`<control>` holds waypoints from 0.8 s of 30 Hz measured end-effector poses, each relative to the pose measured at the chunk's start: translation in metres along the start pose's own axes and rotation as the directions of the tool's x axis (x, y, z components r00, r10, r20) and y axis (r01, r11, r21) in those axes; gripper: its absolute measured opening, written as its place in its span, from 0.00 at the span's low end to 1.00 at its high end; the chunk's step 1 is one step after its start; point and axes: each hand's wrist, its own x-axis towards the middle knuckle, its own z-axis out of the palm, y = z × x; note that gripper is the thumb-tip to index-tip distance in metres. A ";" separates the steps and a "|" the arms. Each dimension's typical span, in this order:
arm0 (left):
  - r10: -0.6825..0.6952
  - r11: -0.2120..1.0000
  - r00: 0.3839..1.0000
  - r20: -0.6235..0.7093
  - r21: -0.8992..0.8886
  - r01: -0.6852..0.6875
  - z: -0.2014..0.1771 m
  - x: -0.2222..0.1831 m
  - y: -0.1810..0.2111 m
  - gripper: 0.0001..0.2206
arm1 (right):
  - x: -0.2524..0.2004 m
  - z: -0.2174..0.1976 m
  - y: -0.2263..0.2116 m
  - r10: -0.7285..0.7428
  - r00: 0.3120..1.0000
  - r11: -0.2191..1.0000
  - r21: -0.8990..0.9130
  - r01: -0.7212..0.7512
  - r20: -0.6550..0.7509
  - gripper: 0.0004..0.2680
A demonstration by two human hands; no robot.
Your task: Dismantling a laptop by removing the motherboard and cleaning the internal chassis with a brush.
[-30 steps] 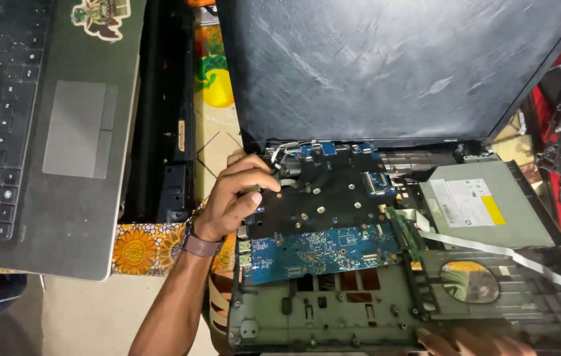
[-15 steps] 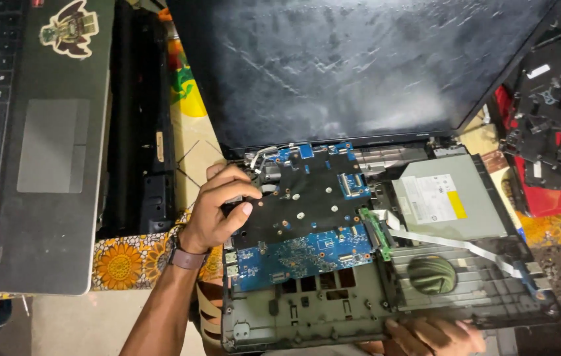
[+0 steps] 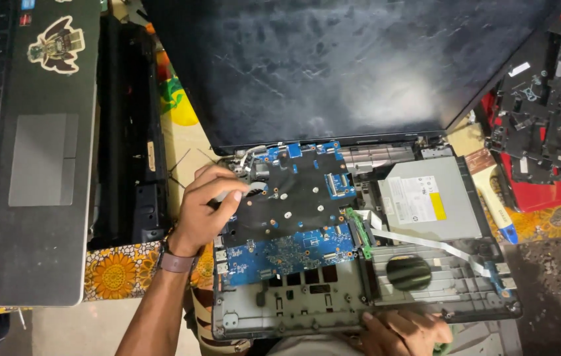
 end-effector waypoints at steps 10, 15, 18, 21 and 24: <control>-0.267 0.958 0.870 -0.415 -0.016 0.287 0.010 0.029 0.021 0.11 | 0.000 -0.016 0.012 -0.029 0.877 0.996 0.092 -0.018 0.480 0.07; -0.153 0.980 0.710 -0.687 -0.010 0.201 0.000 0.082 0.073 0.21 | -0.002 -0.010 0.001 0.007 0.934 0.998 0.049 -0.026 0.357 0.06; -0.164 0.984 0.651 -0.741 -0.080 0.157 0.000 0.112 0.047 0.29 | -0.005 -0.005 -0.010 0.103 0.982 0.995 -0.011 -0.102 0.156 0.06; -0.183 0.969 0.726 -0.663 -0.248 0.017 -0.004 0.138 0.019 0.27 | 0.004 -0.005 -0.016 0.107 0.987 0.994 -0.014 -0.106 0.117 0.05; -0.220 0.925 0.767 -0.603 -0.379 -0.032 -0.015 0.154 0.009 0.16 | 0.016 -0.004 -0.024 0.124 0.989 0.992 0.000 -0.124 0.082 0.04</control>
